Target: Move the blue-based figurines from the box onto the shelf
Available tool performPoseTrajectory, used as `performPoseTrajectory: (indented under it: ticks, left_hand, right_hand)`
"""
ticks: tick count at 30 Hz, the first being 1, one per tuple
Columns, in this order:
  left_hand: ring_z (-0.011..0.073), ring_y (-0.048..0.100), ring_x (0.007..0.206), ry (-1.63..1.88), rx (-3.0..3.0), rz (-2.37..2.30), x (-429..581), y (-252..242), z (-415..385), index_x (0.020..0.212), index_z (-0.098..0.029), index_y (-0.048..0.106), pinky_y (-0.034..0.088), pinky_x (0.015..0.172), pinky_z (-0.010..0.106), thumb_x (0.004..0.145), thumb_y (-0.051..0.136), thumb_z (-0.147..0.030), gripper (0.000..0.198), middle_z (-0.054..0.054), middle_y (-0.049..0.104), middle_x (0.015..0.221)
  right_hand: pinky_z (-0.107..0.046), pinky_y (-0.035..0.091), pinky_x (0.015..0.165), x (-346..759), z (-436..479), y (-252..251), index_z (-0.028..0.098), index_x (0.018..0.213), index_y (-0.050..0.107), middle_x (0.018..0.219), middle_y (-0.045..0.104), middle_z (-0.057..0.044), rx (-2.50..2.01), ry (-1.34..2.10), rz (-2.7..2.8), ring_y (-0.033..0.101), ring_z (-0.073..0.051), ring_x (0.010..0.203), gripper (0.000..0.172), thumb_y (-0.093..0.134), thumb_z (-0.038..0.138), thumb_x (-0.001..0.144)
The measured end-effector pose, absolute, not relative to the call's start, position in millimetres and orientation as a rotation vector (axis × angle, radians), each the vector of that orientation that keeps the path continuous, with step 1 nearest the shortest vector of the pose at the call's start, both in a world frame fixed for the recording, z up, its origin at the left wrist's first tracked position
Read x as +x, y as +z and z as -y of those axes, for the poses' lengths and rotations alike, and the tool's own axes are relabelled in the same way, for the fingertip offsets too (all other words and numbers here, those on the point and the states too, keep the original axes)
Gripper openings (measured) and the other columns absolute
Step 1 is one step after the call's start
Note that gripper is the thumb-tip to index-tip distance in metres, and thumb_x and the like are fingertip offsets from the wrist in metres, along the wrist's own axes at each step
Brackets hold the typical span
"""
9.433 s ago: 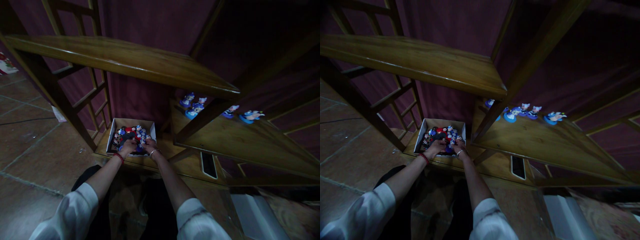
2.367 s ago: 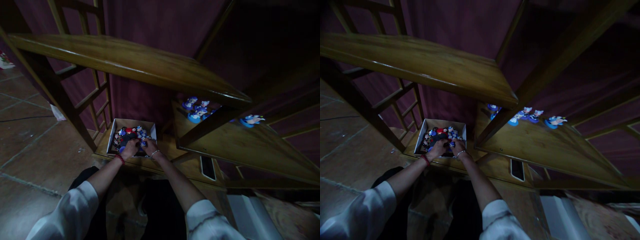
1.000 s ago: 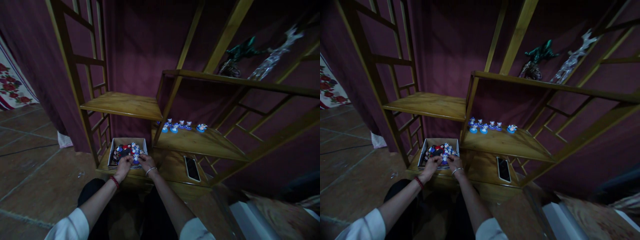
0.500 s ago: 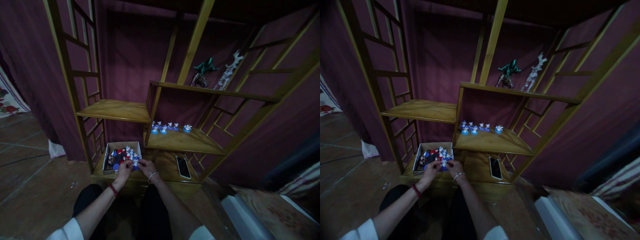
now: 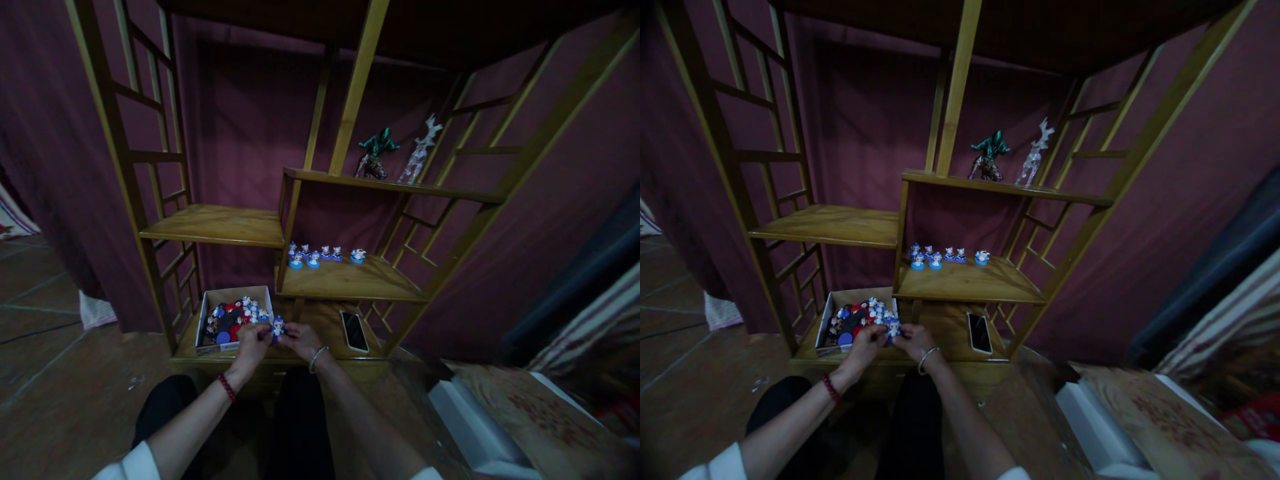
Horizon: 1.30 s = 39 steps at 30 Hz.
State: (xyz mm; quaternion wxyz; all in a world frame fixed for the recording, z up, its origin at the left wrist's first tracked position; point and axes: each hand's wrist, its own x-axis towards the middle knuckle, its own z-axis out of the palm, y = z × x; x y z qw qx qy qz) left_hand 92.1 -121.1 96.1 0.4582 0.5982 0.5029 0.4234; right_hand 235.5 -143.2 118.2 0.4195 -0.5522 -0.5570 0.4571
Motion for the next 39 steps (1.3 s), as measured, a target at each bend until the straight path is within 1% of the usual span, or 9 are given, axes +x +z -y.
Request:
performPoseTrajectory:
  ticks: [5, 7, 12, 19, 26, 35, 39]
  left_hand:
    - [0.0151, 0.059, 0.079, 1.009, 1.492, -1.100, 100.5, 112.8, 131.5, 0.077, -0.012, 0.062, 0.045, 0.075, 0.027, 0.064, 0.051, -0.012, 0.017, 0.005, 0.065, 0.082]
    - [0.0153, 0.059, 0.078, 0.998, 1.505, -1.100, 103.4, 118.4, 134.8, 0.079, -0.011, 0.062, 0.045, 0.075, 0.027, 0.063, 0.052, -0.010, 0.019, 0.006, 0.065, 0.084]
    - [0.0152, 0.059, 0.075, 0.968, 1.572, -1.125, 113.0, 123.8, 138.7, 0.084, -0.012, 0.061, 0.046, 0.072, 0.027, 0.063, 0.054, -0.012, 0.022, 0.006, 0.065, 0.083]
    - [0.0141, 0.059, 0.080, 0.908, 1.628, -1.074, 127.6, 137.9, 139.9, 0.089, -0.014, 0.059, 0.046, 0.076, 0.026, 0.067, 0.054, -0.013, 0.023, 0.005, 0.065, 0.087]
    - [0.0137, 0.058, 0.078, 0.880, 1.705, -1.030, 143.3, 162.0, 142.8, 0.090, -0.013, 0.058, 0.045, 0.073, 0.025, 0.069, 0.053, -0.015, 0.022, 0.005, 0.064, 0.087]
    - [0.0123, 0.058, 0.074, 0.907, 1.829, -1.004, 165.4, 182.2, 137.7, 0.093, -0.014, 0.057, 0.046, 0.070, 0.024, 0.070, 0.051, -0.016, 0.024, 0.004, 0.064, 0.085]
    - [0.0116, 0.058, 0.073, 0.935, 1.888, -0.982, 175.7, 191.8, 134.7, 0.090, -0.015, 0.058, 0.046, 0.070, 0.024, 0.070, 0.050, -0.017, 0.021, 0.003, 0.064, 0.085]
  right_hand:
    - [-0.037, 0.045, 0.079, 246.5, 150.5, 125.6, 0.016, 0.080, 0.063, 0.080, 0.067, -0.004, -1.364, 1.262, 1.299, 0.061, -0.022, 0.081, 0.043, 0.073, 0.035, 0.043]
    - [-0.037, 0.045, 0.080, 250.0, 154.0, 129.9, 0.016, 0.081, 0.062, 0.080, 0.067, -0.003, -1.323, 1.284, 1.297, 0.061, -0.021, 0.080, 0.045, 0.073, 0.036, 0.042]
    - [-0.037, 0.044, 0.081, 261.0, 162.8, 140.7, 0.018, 0.080, 0.063, 0.082, 0.067, -0.002, -1.349, 1.230, 1.350, 0.060, -0.021, 0.081, 0.043, 0.073, 0.038, 0.043]
    - [-0.036, 0.043, 0.083, 276.9, 170.1, 155.1, 0.018, 0.082, 0.061, 0.084, 0.067, -0.002, -1.305, 1.181, 1.363, 0.060, -0.020, 0.083, 0.040, 0.072, 0.035, 0.048]
    - [-0.037, 0.042, 0.085, 292.4, 179.2, 179.8, 0.018, 0.085, 0.061, 0.088, 0.066, -0.004, -1.330, 1.104, 1.398, 0.060, -0.020, 0.086, 0.038, 0.071, 0.033, 0.051]
    - [-0.037, 0.042, 0.085, 312.9, 180.1, 203.2, 0.017, 0.086, 0.063, 0.087, 0.066, -0.004, -1.281, 1.072, 1.376, 0.059, -0.019, 0.084, 0.039, 0.071, 0.031, 0.051]
    - [-0.035, 0.043, 0.085, 323.9, 176.5, 211.4, 0.017, 0.085, 0.062, 0.087, 0.066, -0.003, -1.272, 1.045, 1.386, 0.059, -0.018, 0.084, 0.038, 0.071, 0.029, 0.051]
